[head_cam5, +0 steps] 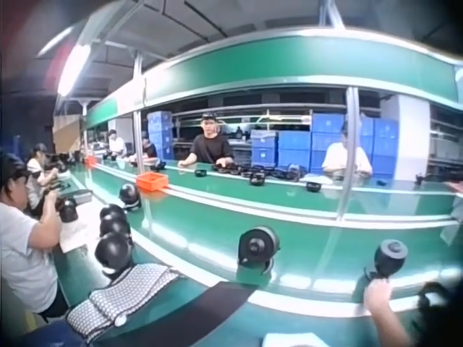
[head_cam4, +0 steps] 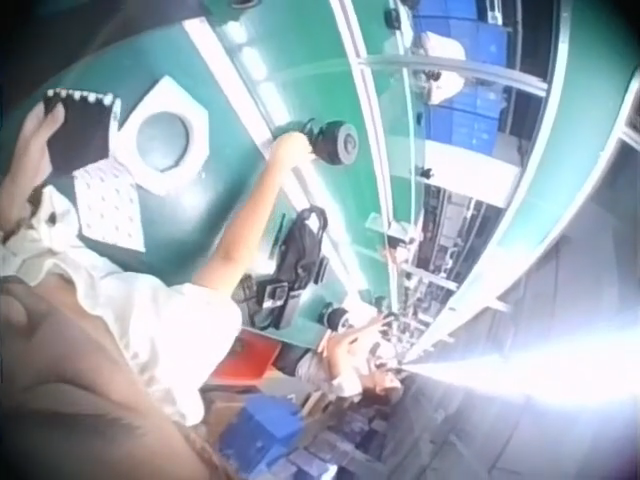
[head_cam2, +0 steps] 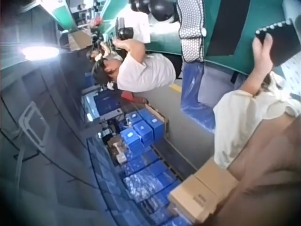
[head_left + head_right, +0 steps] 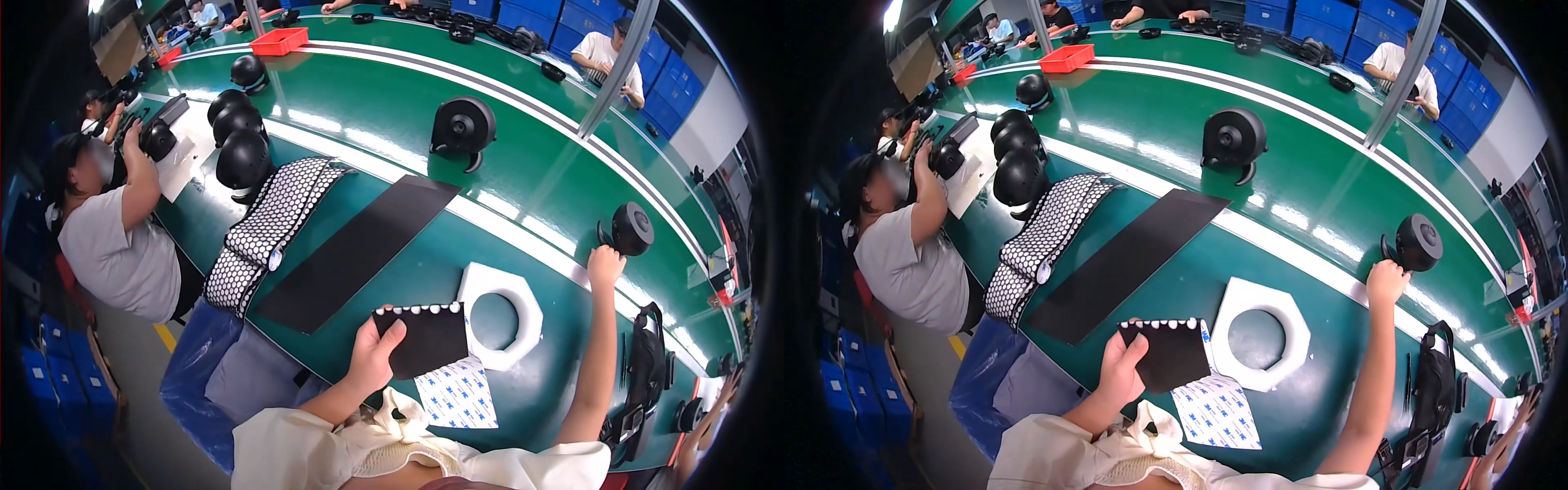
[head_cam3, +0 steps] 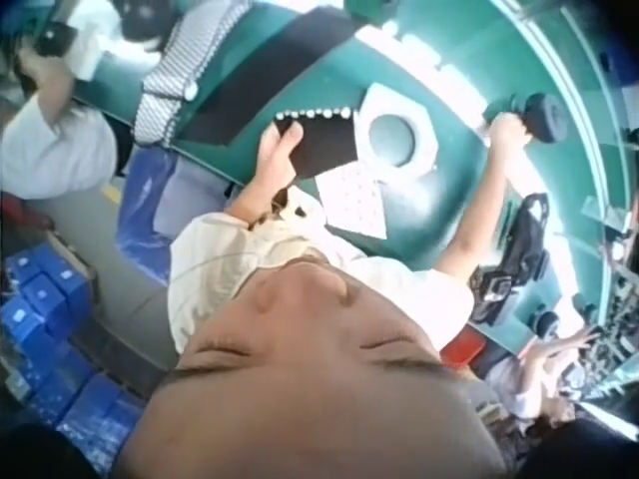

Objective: Assembling black plastic components and mesh padding for light fixtures on an assembly line.

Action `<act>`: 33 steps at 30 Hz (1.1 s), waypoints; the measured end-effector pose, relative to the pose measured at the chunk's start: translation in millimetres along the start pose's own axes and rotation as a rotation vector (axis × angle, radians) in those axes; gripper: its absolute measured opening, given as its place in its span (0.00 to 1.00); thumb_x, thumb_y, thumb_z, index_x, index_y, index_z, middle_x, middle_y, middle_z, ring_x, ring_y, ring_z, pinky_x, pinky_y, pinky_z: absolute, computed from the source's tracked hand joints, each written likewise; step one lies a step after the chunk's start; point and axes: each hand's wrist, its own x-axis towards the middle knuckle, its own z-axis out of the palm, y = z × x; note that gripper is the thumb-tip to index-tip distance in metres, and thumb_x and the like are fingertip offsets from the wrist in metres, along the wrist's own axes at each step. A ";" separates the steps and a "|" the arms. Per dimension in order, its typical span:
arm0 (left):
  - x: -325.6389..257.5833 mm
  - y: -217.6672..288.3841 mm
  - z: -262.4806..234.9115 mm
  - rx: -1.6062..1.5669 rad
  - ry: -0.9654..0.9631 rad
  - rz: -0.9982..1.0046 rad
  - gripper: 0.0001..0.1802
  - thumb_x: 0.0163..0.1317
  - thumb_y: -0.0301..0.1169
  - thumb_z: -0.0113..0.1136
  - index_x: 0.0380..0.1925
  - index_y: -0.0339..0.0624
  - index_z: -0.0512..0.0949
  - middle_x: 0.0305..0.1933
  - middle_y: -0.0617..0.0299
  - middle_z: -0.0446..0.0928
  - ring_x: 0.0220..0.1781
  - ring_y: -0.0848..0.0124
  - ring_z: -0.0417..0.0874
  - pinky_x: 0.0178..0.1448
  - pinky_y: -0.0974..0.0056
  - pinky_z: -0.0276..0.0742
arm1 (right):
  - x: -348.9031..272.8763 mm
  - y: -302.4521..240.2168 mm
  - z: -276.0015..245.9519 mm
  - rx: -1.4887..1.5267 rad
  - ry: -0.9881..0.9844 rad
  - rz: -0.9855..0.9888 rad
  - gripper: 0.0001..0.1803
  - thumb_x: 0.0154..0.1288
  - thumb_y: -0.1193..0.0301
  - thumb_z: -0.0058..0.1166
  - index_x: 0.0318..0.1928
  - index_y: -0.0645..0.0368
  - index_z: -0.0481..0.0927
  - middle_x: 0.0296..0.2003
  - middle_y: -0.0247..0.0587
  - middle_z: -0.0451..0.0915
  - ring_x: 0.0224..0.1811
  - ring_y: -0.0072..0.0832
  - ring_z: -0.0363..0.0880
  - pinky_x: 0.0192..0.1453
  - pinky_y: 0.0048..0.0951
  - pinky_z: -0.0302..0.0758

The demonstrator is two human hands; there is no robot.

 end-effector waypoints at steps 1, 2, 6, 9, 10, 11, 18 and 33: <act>2.8 0.4 0.7 0.007 0.016 -0.005 0.10 0.60 0.27 0.48 0.41 0.38 0.67 0.42 0.62 0.71 0.43 0.76 0.72 0.48 0.70 0.69 | -3.4 -5.0 -15.8 0.066 -0.034 0.014 0.15 0.57 0.58 0.45 0.29 0.58 0.75 0.26 0.37 0.76 0.34 0.32 0.75 0.38 0.30 0.66; 2.3 4.5 1.1 0.025 0.048 0.006 0.10 0.60 0.27 0.48 0.41 0.38 0.67 0.42 0.62 0.71 0.44 0.75 0.72 0.49 0.69 0.69 | -6.2 -18.3 -37.4 0.171 -0.023 0.058 0.14 0.57 0.60 0.46 0.31 0.57 0.76 0.28 0.37 0.76 0.36 0.33 0.73 0.39 0.32 0.66; 16.4 14.2 -2.7 0.030 0.036 -0.053 0.13 0.58 0.25 0.48 0.44 0.38 0.67 0.45 0.62 0.70 0.48 0.75 0.71 0.52 0.69 0.67 | -26.2 -46.1 -127.1 1.131 -0.175 -0.197 0.14 0.59 0.65 0.46 0.36 0.64 0.76 0.27 0.41 0.78 0.29 0.32 0.75 0.37 0.30 0.69; 14.9 24.2 -18.7 0.052 0.005 -0.031 0.12 0.57 0.24 0.49 0.42 0.38 0.68 0.46 0.63 0.70 0.48 0.75 0.70 0.52 0.68 0.67 | -59.6 -76.0 -186.8 1.558 -0.540 -0.573 0.12 0.59 0.68 0.46 0.37 0.63 0.75 0.27 0.43 0.77 0.30 0.27 0.74 0.38 0.25 0.69; 16.5 24.1 -22.6 0.041 0.035 -0.029 0.11 0.56 0.23 0.50 0.40 0.40 0.67 0.44 0.64 0.70 0.47 0.76 0.71 0.52 0.68 0.67 | -74.6 -85.5 -207.3 1.482 -0.493 -0.720 0.14 0.59 0.68 0.45 0.41 0.66 0.72 0.28 0.41 0.76 0.32 0.27 0.73 0.41 0.26 0.69; 14.7 25.6 -28.0 0.045 0.048 -0.009 0.11 0.56 0.23 0.50 0.40 0.40 0.67 0.44 0.64 0.70 0.47 0.76 0.71 0.52 0.68 0.67 | -89.0 -98.6 -221.4 1.408 -0.532 -0.773 0.18 0.57 0.68 0.47 0.46 0.64 0.68 0.32 0.42 0.75 0.35 0.29 0.73 0.42 0.27 0.68; 9.8 19.7 -34.9 -0.005 0.057 0.127 0.13 0.54 0.20 0.51 0.40 0.42 0.66 0.41 0.64 0.70 0.46 0.74 0.71 0.51 0.68 0.66 | -135.9 -135.4 -215.5 1.379 -0.046 -0.790 0.18 0.53 0.69 0.49 0.44 0.63 0.70 0.37 0.47 0.73 0.40 0.41 0.68 0.41 0.35 0.68; -5.4 19.4 -43.3 0.134 0.167 0.244 0.17 0.56 0.22 0.48 0.47 0.35 0.66 0.45 0.60 0.71 0.47 0.73 0.72 0.52 0.69 0.66 | -115.1 -107.2 -207.0 1.022 -0.234 -0.886 0.14 0.56 0.63 0.48 0.38 0.59 0.75 0.22 0.46 0.77 0.23 0.40 0.75 0.29 0.36 0.71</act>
